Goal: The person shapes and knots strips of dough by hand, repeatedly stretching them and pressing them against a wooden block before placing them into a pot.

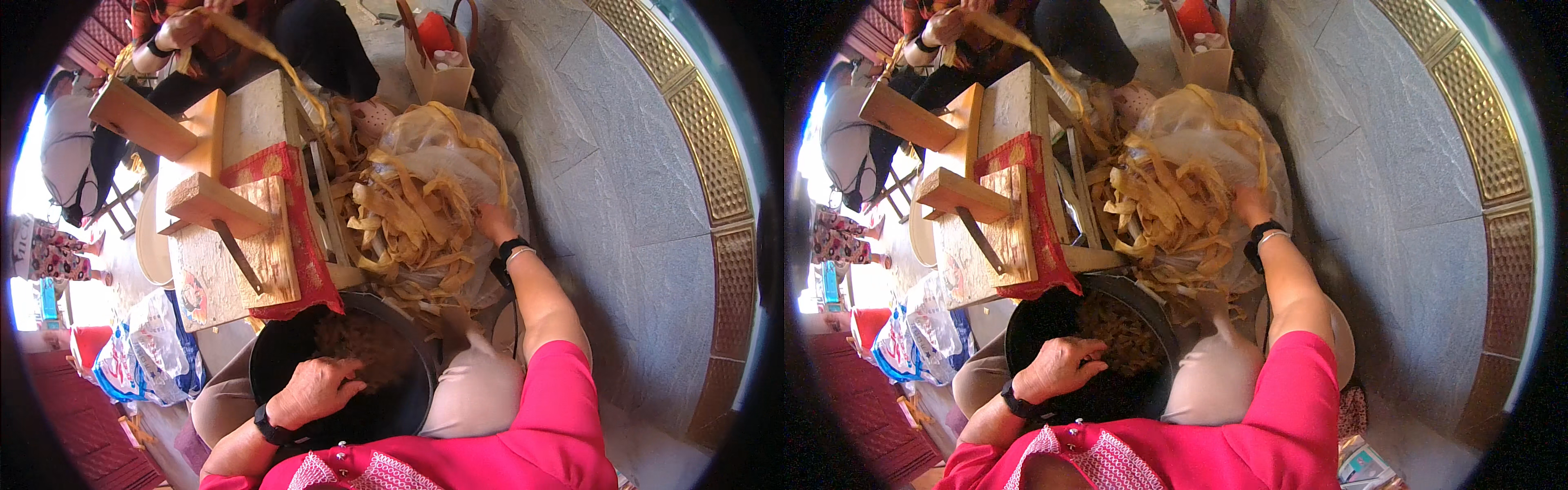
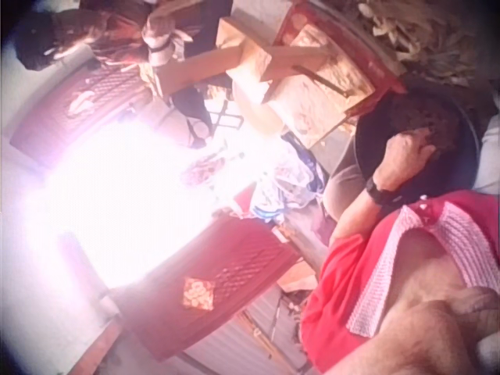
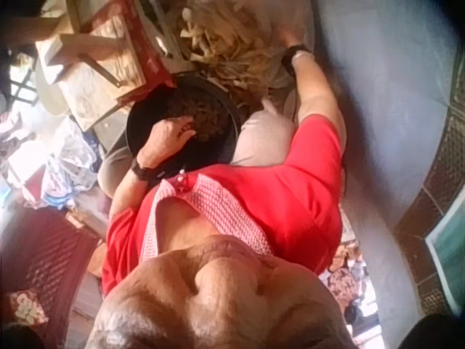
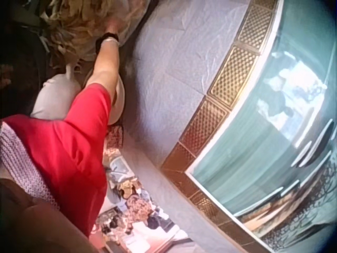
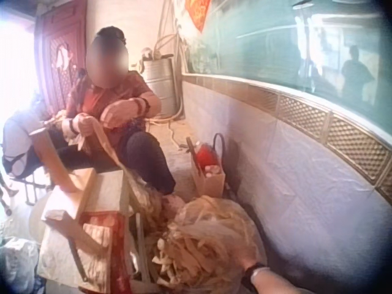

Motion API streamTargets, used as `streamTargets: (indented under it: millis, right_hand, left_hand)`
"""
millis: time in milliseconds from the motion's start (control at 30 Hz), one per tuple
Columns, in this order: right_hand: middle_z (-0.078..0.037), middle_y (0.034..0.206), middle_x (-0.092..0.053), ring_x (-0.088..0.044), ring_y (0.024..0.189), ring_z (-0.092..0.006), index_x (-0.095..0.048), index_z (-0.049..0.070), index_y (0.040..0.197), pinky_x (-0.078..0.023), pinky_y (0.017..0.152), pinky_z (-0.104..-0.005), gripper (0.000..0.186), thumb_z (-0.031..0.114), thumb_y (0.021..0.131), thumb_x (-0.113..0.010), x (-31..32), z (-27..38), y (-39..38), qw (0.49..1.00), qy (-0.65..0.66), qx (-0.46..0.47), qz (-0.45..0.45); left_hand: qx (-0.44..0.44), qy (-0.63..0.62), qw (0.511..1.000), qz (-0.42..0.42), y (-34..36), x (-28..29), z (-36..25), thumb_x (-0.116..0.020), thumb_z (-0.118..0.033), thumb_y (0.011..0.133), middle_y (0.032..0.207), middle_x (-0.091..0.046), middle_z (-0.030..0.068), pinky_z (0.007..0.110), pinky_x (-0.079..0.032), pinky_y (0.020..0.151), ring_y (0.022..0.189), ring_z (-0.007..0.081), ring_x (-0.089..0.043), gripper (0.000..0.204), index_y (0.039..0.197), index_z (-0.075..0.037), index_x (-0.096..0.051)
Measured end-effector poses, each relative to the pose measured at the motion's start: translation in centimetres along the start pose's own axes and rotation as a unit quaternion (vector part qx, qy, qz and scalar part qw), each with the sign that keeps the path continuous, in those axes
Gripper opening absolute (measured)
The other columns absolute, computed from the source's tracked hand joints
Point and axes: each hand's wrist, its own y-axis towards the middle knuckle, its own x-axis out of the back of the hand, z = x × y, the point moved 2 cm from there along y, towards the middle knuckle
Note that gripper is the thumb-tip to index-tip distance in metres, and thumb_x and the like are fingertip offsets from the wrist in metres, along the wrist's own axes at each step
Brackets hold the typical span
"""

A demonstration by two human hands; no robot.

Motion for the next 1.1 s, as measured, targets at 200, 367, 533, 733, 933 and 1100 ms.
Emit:
streamTargets:
  millis: [200,367,533,733,933,1100]
  right_hand:
    - [-0.023,0.084,-0.065,-0.065,0.075,-0.0365,-0.064,0.003,0.091,-0.051,0.068,-0.0447,0.018,0.016,0.080,-0.059,0.4,-4.9,-2.2,0.991,0.080,0.023,-0.106]
    - [-0.005,0.068,-0.057,-0.056,0.053,-0.0144,-0.060,0.004,0.085,-0.048,0.052,-0.0314,0.011,0.012,0.090,-0.054,12.7,-8.2,-6.4,0.816,0.552,-0.073,-0.156]
    - [0.001,0.069,-0.050,-0.049,0.058,-0.0091,-0.055,0.002,0.099,-0.048,0.063,-0.0297,0.016,0.017,0.095,-0.051,31.3,0.1,-14.7,0.641,0.701,0.177,-0.258]
    - [0.004,0.065,-0.040,-0.037,0.056,-0.0080,-0.056,0.003,0.101,-0.043,0.072,-0.0344,0.019,0.020,0.096,-0.051,48.2,8.9,-32.2,0.522,0.634,0.437,-0.367]
    - [-0.001,0.068,-0.038,-0.038,0.063,-0.0113,-0.059,0.000,0.095,-0.041,0.083,-0.0364,0.012,0.010,0.090,-0.054,54.4,9.4,-44.6,0.491,0.528,0.523,-0.454]
    - [0.002,0.066,-0.040,-0.040,0.060,-0.0083,-0.062,0.000,0.097,-0.043,0.073,-0.0295,0.020,0.017,0.094,-0.053,52.3,11.0,-45.6,0.590,0.554,0.426,-0.405]
  left_hand:
    - [0.005,0.071,0.997,0.005,-0.1,-0.3,0.4,-0.066,-0.026,0.080,0.081,-0.068,0.0127,0.039,-0.053,0.066,0.078,0.0309,-0.066,0.032,0.104,-0.004,-0.064]
    - [0.002,0.080,0.997,0.004,-0.6,-0.5,0.2,-0.064,-0.028,0.081,0.080,-0.068,0.0135,0.041,-0.053,0.065,0.076,0.0317,-0.066,0.031,0.103,-0.006,-0.065]
    - [-0.056,0.084,0.995,-0.020,-1.3,-1.4,-0.5,-0.063,-0.029,0.081,0.079,-0.067,0.0149,0.041,-0.052,0.066,0.077,0.0328,-0.065,0.028,0.100,-0.009,-0.066]
    - [-0.134,0.049,0.989,-0.044,-3.4,-1.4,-4.6,-0.063,-0.028,0.082,0.078,-0.066,0.0157,0.040,-0.052,0.065,0.075,0.0335,-0.065,0.025,0.097,-0.008,-0.066]
    - [-0.202,0.043,0.973,-0.104,-6.8,0.1,-5.0,-0.065,-0.025,0.081,0.074,-0.064,0.0166,0.038,-0.052,0.063,0.070,0.0318,-0.065,0.021,0.092,-0.008,-0.067]
    - [-0.179,-0.023,0.978,-0.103,-8.7,1.6,-6.9,-0.065,-0.018,0.082,0.073,-0.066,0.0136,0.032,-0.052,0.064,0.069,0.0251,-0.066,0.020,0.096,-0.003,-0.065]
